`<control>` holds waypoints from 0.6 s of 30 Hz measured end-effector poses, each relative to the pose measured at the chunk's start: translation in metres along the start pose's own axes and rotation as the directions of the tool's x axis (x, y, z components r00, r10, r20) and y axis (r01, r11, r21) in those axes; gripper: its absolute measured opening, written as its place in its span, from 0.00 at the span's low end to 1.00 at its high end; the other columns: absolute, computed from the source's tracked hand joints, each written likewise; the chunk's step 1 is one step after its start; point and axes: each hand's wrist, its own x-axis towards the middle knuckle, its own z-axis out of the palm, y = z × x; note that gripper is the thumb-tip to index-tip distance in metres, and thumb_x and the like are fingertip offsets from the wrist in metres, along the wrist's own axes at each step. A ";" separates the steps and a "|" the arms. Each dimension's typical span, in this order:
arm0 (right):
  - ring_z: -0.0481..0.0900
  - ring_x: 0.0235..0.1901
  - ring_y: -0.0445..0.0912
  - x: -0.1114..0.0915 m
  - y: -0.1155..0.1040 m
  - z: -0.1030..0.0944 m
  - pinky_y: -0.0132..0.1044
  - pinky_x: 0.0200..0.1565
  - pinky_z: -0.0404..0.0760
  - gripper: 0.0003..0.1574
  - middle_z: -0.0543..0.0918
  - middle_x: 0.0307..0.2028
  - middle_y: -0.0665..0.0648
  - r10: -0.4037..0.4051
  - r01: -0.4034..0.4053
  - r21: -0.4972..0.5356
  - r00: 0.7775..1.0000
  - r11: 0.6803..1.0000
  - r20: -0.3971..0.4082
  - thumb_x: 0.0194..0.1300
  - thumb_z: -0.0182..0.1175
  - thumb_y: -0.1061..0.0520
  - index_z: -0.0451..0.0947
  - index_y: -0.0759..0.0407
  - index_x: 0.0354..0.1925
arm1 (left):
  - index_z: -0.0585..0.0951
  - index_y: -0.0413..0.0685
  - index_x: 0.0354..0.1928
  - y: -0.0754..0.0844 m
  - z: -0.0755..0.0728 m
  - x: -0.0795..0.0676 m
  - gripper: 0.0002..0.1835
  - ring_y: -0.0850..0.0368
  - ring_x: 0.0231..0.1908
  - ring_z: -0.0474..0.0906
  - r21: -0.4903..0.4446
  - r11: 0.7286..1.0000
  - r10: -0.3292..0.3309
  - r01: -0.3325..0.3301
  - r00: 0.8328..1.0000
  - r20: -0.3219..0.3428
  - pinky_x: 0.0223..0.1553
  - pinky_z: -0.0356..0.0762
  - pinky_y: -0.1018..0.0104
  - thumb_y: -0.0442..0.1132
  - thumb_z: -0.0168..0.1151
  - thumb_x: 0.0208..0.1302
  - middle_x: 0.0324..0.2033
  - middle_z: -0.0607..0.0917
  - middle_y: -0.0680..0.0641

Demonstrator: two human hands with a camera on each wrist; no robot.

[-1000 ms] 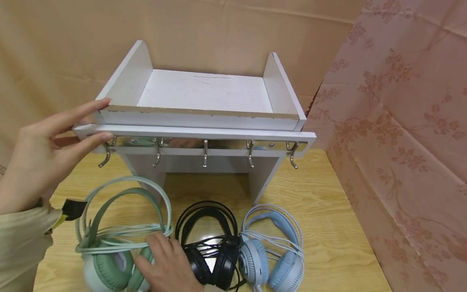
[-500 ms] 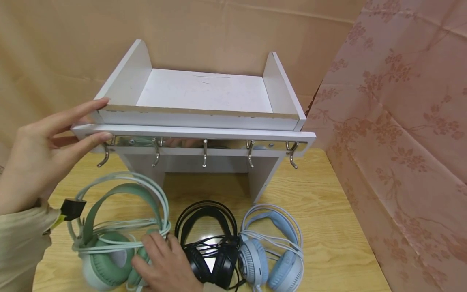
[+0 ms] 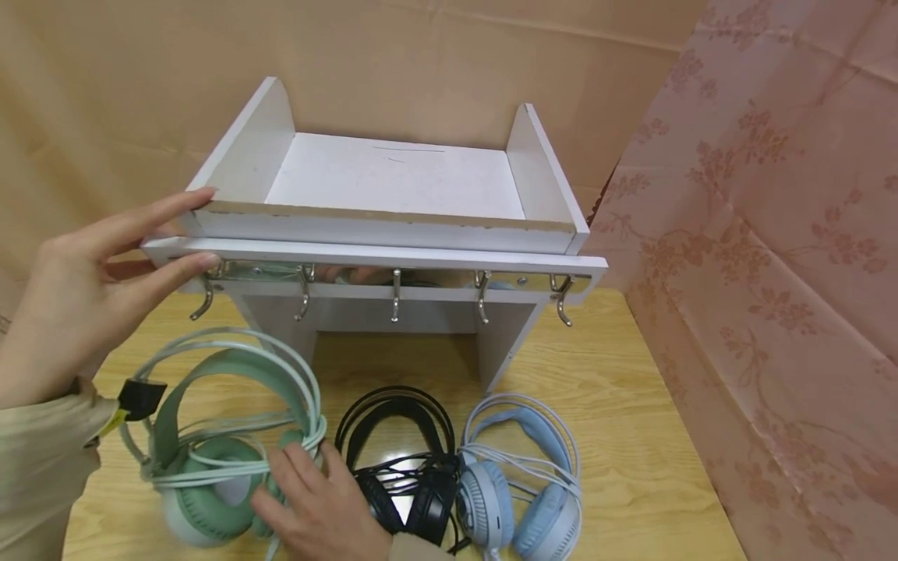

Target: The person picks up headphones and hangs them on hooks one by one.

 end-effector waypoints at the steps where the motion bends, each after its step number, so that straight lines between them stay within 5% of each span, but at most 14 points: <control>1: 0.71 0.42 0.43 0.002 0.003 -0.003 0.32 0.36 0.77 0.14 0.76 0.43 0.51 -0.011 0.011 -0.017 1.000 1.000 0.004 0.72 0.39 0.58 0.68 0.46 0.31 | 0.73 0.68 0.60 0.000 0.000 0.000 0.32 0.83 0.37 0.72 0.000 1.000 0.000 0.000 1.000 0.000 0.40 0.71 0.94 0.33 0.67 0.54 0.45 0.83 0.48; 5: 0.72 0.45 0.43 0.001 0.009 -0.007 0.34 0.39 0.80 0.16 0.76 0.45 0.50 -0.031 0.033 -0.045 0.999 0.998 0.038 0.73 0.38 0.60 0.69 0.45 0.33 | 0.73 0.69 0.59 0.000 0.000 0.000 0.32 0.83 0.37 0.72 0.010 1.000 -0.002 0.002 1.000 -0.008 0.40 0.70 0.94 0.33 0.68 0.53 0.46 0.82 0.45; 11: 0.72 0.47 0.43 0.003 0.017 -0.010 0.35 0.43 0.81 0.15 0.76 0.45 0.49 -0.097 0.101 -0.095 0.994 0.990 0.042 0.72 0.39 0.58 0.69 0.44 0.33 | 0.74 0.70 0.59 -0.001 0.000 -0.001 0.33 0.81 0.37 0.72 0.021 1.000 -0.006 0.006 1.000 -0.017 0.39 0.70 0.95 0.33 0.69 0.51 0.45 0.82 0.54; 18: 0.71 0.47 0.42 0.003 0.024 -0.013 0.36 0.44 0.80 0.14 0.75 0.46 0.49 -0.152 0.157 -0.134 0.987 0.978 0.048 0.70 0.40 0.60 0.69 0.45 0.34 | 0.73 0.69 0.60 0.000 0.000 0.000 0.33 0.83 0.37 0.72 0.011 1.000 0.000 0.000 1.000 -0.008 0.40 0.70 0.94 0.33 0.68 0.53 0.48 0.82 0.44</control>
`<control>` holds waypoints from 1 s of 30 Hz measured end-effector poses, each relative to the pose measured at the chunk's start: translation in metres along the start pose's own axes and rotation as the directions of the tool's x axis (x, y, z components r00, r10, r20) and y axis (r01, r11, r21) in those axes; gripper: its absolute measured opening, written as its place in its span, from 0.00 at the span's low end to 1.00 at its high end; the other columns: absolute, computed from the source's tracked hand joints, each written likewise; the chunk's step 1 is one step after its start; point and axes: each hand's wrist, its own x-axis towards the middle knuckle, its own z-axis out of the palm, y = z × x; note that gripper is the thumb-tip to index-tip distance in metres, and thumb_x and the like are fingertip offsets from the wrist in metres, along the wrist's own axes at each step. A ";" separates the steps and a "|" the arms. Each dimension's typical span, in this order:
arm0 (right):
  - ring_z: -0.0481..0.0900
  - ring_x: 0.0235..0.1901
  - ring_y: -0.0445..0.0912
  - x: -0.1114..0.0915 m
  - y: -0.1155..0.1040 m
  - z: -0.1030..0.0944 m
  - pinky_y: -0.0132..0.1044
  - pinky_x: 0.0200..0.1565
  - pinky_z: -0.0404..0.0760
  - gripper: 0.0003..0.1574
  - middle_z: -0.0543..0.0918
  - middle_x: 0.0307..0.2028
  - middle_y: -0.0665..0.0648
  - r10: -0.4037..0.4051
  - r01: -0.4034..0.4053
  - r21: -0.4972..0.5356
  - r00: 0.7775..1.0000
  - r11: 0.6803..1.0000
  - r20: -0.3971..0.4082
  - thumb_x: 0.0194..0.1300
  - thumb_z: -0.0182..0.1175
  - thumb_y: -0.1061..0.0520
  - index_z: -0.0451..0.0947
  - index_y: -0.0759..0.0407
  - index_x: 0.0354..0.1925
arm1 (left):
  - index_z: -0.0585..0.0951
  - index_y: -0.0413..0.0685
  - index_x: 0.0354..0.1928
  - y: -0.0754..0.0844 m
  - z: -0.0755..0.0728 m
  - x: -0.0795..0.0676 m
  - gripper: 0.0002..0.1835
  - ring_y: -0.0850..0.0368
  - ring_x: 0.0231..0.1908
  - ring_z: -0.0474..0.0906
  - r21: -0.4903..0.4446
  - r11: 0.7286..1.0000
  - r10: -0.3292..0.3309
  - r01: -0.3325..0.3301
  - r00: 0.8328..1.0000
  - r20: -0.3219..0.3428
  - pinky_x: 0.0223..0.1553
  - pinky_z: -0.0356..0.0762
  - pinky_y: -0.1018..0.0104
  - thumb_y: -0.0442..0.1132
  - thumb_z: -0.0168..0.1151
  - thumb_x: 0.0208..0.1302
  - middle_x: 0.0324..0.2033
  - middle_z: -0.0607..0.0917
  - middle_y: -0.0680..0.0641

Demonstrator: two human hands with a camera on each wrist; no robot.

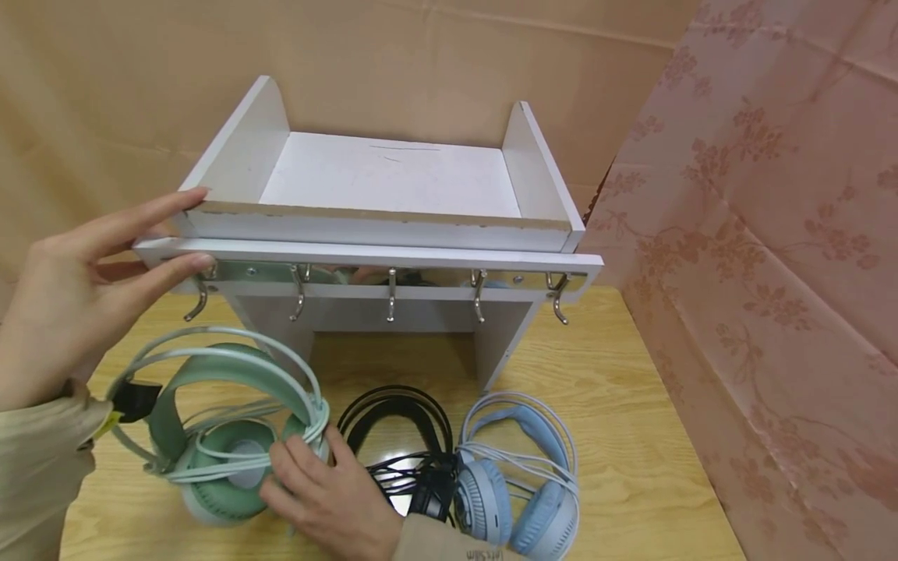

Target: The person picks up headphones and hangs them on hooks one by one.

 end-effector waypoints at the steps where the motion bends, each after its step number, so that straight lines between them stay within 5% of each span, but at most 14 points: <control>1: 0.71 0.47 0.43 0.000 0.001 0.000 0.36 0.43 0.80 0.14 0.75 0.46 0.50 -0.001 0.001 -0.003 1.000 1.000 0.003 0.70 0.40 0.61 0.69 0.45 0.34 | 0.73 0.69 0.60 0.000 0.000 0.000 0.33 0.83 0.37 0.72 -0.001 1.000 -0.001 0.001 1.000 0.000 0.40 0.70 0.94 0.33 0.68 0.53 0.48 0.82 0.44; 17: 0.70 0.50 0.41 0.000 0.012 -0.007 0.34 0.45 0.75 0.12 0.74 0.48 0.48 -0.050 0.048 -0.117 0.999 0.992 -0.009 0.68 0.43 0.61 0.70 0.45 0.38 | 0.73 0.70 0.59 0.000 -0.002 0.000 0.33 0.84 0.38 0.72 -0.020 1.000 -0.014 0.014 1.000 0.004 0.40 0.71 0.93 0.33 0.68 0.53 0.48 0.82 0.43; 30: 0.70 0.51 0.43 -0.004 0.013 -0.002 0.36 0.47 0.73 0.11 0.74 0.50 0.50 -0.041 0.041 -0.103 0.999 0.994 0.003 0.68 0.43 0.60 0.70 0.46 0.40 | 0.73 0.68 0.59 0.000 0.000 0.001 0.33 0.85 0.37 0.73 -0.031 0.999 -0.003 0.004 1.000 0.007 0.39 0.72 0.92 0.31 0.68 0.52 0.46 0.82 0.45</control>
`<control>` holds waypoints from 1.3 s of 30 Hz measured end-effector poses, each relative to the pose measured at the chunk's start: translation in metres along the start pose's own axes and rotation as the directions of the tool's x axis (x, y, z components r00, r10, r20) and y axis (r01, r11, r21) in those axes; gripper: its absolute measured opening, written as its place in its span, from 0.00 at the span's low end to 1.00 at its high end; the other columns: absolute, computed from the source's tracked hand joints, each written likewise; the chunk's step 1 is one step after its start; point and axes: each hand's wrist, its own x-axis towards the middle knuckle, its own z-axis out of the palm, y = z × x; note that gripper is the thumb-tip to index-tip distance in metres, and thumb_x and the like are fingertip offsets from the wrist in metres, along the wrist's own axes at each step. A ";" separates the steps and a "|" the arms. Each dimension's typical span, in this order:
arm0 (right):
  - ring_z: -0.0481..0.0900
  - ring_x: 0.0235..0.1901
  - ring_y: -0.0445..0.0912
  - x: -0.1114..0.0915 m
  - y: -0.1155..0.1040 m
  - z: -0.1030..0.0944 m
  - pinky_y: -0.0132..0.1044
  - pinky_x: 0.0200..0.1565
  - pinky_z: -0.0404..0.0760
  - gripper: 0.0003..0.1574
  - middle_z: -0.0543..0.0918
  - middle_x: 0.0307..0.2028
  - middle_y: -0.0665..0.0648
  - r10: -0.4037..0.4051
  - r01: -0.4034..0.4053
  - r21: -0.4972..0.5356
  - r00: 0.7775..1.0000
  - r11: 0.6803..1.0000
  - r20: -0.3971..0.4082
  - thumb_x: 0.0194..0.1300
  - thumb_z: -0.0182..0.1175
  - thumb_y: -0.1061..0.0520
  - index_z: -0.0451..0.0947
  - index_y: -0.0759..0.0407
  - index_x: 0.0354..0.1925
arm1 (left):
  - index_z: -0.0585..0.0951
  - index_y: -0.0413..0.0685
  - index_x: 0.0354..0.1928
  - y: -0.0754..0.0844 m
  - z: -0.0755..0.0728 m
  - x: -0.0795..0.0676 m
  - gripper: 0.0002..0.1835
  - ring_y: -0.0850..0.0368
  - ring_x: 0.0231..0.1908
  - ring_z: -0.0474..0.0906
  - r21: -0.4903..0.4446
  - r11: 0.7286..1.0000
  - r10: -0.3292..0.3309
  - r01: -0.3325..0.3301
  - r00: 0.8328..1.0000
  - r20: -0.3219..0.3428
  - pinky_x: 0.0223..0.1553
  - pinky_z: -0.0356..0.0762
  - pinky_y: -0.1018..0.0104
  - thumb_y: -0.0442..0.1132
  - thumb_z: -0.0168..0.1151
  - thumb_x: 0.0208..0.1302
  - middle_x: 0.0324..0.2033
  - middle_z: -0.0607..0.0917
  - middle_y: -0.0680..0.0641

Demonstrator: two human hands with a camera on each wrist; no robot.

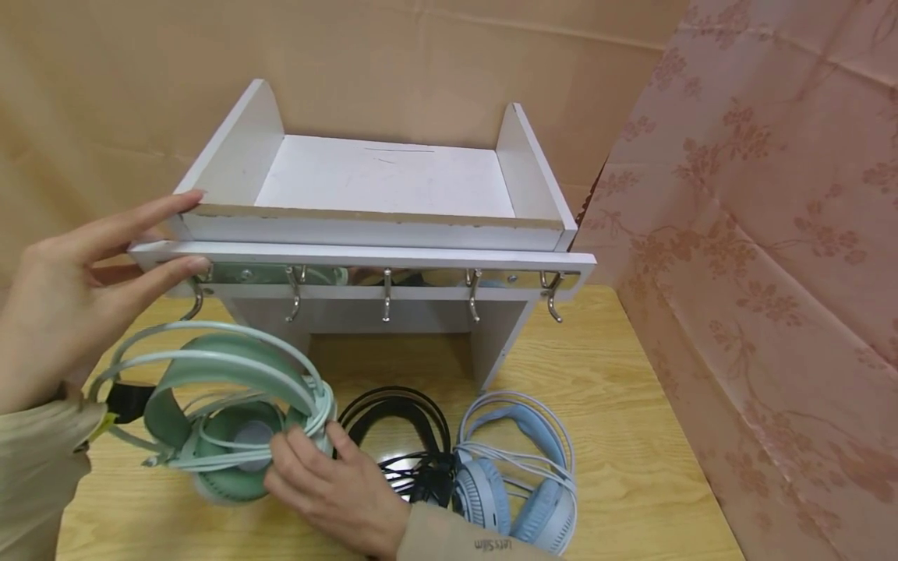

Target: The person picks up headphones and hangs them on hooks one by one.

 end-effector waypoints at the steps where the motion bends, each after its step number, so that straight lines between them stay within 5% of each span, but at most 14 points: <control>1: 0.70 0.52 0.43 0.000 0.001 0.000 0.37 0.47 0.73 0.11 0.74 0.50 0.50 0.001 -0.001 0.000 1.000 1.000 0.003 0.67 0.43 0.60 0.70 0.46 0.40 | 0.73 0.68 0.59 0.000 0.000 0.000 0.33 0.85 0.37 0.73 0.003 1.000 0.003 -0.003 1.000 -0.002 0.39 0.72 0.92 0.31 0.68 0.52 0.46 0.82 0.46; 21: 0.70 0.49 0.44 0.010 0.009 -0.011 0.40 0.43 0.76 0.13 0.74 0.48 0.49 0.049 -0.055 0.059 0.993 0.997 0.109 0.72 0.39 0.59 0.70 0.47 0.37 | 0.73 0.69 0.60 0.002 0.000 0.000 0.33 0.85 0.37 0.72 0.005 1.000 0.000 0.000 1.000 0.006 0.40 0.71 0.93 0.32 0.68 0.52 0.46 0.82 0.42; 27: 0.70 0.49 0.45 0.013 0.007 -0.013 0.41 0.43 0.78 0.16 0.75 0.48 0.49 0.043 -0.055 0.067 0.986 0.996 0.158 0.73 0.37 0.60 0.71 0.46 0.36 | 0.74 0.68 0.59 0.000 0.001 0.000 0.33 0.85 0.37 0.73 0.006 1.000 0.008 -0.008 1.000 -0.013 0.40 0.72 0.93 0.31 0.68 0.52 0.44 0.82 0.55; 32: 0.70 0.48 0.45 0.015 0.006 -0.014 0.40 0.43 0.78 0.20 0.74 0.48 0.49 0.036 -0.049 0.056 0.976 0.997 0.213 0.73 0.34 0.61 0.72 0.46 0.36 | 0.73 0.68 0.59 0.001 0.000 0.000 0.33 0.86 0.37 0.72 0.007 1.000 0.001 -0.001 1.000 -0.001 0.40 0.71 0.93 0.32 0.68 0.52 0.46 0.82 0.42; 39: 0.71 0.48 0.45 0.019 0.004 -0.015 0.40 0.44 0.80 0.21 0.74 0.48 0.49 0.040 -0.057 0.059 0.967 0.997 0.250 0.72 0.32 0.61 0.72 0.46 0.36 | 0.74 0.68 0.59 0.000 0.000 0.000 0.33 0.84 0.37 0.72 0.012 1.000 0.009 -0.009 1.000 -0.010 0.40 0.71 0.93 0.31 0.69 0.51 0.45 0.83 0.44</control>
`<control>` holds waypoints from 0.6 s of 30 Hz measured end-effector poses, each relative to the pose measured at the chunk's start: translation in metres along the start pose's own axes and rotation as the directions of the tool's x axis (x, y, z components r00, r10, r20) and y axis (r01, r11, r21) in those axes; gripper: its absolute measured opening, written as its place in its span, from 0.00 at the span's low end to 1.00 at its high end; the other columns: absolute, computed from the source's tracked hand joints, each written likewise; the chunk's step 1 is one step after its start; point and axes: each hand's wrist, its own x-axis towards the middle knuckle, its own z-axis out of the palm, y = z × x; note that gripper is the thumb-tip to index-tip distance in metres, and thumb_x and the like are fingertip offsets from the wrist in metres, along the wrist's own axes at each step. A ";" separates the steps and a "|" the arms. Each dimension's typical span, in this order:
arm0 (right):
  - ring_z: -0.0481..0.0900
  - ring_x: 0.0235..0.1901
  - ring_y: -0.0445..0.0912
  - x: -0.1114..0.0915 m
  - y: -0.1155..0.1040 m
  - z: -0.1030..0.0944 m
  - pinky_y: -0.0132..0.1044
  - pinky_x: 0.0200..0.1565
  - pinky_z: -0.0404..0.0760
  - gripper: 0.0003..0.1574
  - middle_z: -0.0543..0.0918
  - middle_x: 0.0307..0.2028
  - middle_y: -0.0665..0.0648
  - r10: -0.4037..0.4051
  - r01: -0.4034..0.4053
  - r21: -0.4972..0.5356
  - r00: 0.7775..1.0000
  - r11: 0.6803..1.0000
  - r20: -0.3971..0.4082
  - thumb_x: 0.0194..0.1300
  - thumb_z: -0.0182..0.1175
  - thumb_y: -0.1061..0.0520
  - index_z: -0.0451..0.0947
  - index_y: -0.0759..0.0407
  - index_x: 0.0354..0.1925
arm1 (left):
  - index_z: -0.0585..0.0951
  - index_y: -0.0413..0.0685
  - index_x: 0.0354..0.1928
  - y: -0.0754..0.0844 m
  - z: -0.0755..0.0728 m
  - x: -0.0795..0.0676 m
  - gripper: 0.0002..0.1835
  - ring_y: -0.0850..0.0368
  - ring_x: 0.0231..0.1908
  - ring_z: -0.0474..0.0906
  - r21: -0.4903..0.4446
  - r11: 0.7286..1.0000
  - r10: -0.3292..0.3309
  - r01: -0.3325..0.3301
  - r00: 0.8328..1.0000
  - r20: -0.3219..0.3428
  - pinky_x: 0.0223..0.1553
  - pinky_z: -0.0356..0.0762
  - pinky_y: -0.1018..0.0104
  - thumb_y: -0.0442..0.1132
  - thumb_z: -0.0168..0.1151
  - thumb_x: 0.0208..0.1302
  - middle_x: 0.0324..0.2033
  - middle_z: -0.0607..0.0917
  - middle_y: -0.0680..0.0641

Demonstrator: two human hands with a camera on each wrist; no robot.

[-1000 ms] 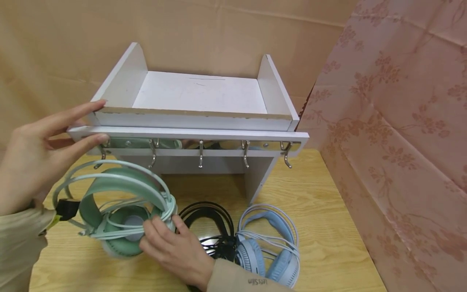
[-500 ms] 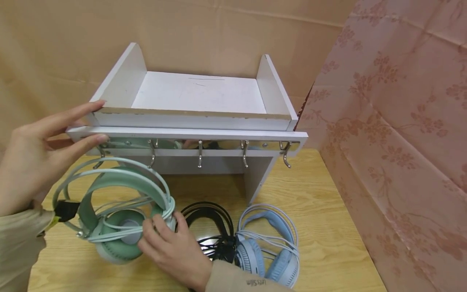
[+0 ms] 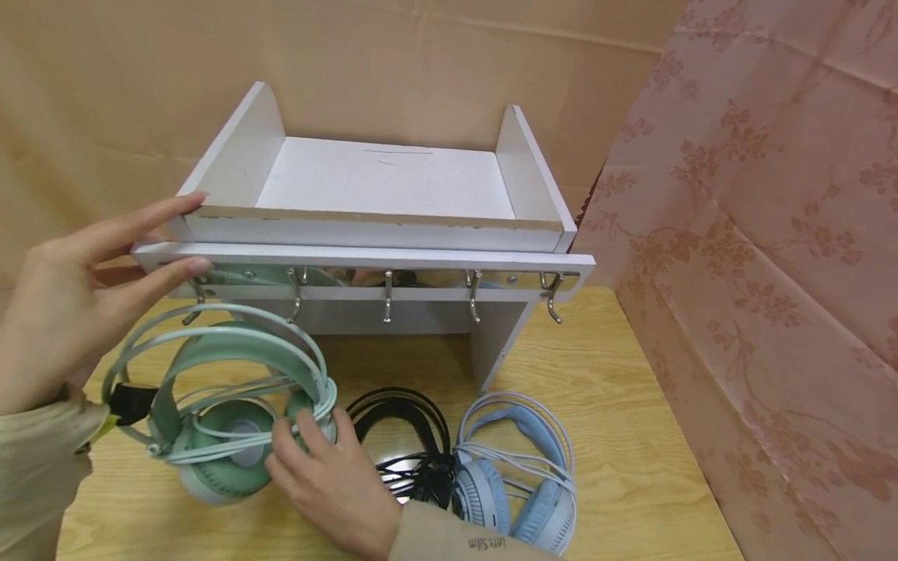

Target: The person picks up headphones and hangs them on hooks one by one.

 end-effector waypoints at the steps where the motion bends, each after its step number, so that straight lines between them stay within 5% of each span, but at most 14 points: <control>1: 0.71 0.48 0.46 0.000 0.000 0.000 0.40 0.44 0.80 0.21 0.74 0.48 0.49 0.001 -0.001 0.005 1.000 1.000 0.005 0.72 0.32 0.61 0.72 0.46 0.36 | 0.74 0.68 0.59 0.000 0.000 0.000 0.34 0.83 0.37 0.73 0.001 1.000 0.002 -0.002 1.000 -0.002 0.40 0.71 0.93 0.31 0.69 0.51 0.45 0.82 0.45; 11: 0.70 0.47 0.46 0.003 0.000 0.001 0.37 0.42 0.79 0.23 0.73 0.49 0.49 -0.004 0.003 0.046 1.000 0.999 0.025 0.73 0.30 0.61 0.73 0.45 0.37 | 0.75 0.67 0.58 0.000 0.001 -0.001 0.33 0.82 0.36 0.73 -0.005 1.000 0.008 -0.008 1.000 -0.011 0.40 0.71 0.93 0.31 0.69 0.50 0.40 0.75 0.74; 14: 0.71 0.48 0.46 0.003 -0.004 0.007 0.38 0.42 0.78 0.25 0.73 0.50 0.50 0.007 -0.009 0.049 1.000 0.999 0.029 0.73 0.29 0.61 0.73 0.45 0.38 | 0.74 0.67 0.59 0.000 0.001 0.000 0.33 0.82 0.36 0.73 -0.008 1.000 0.007 -0.007 1.000 -0.006 0.40 0.72 0.93 0.31 0.69 0.51 0.41 0.78 0.68; 18: 0.70 0.50 0.47 0.004 -0.010 0.016 0.39 0.44 0.77 0.16 0.73 0.52 0.49 0.053 -0.060 0.093 0.995 0.994 0.084 0.71 0.39 0.55 0.75 0.44 0.39 | 0.74 0.68 0.59 0.000 0.000 0.000 0.34 0.83 0.37 0.73 -0.008 1.000 0.001 -0.001 1.000 0.003 0.40 0.71 0.93 0.31 0.69 0.51 0.44 0.82 0.50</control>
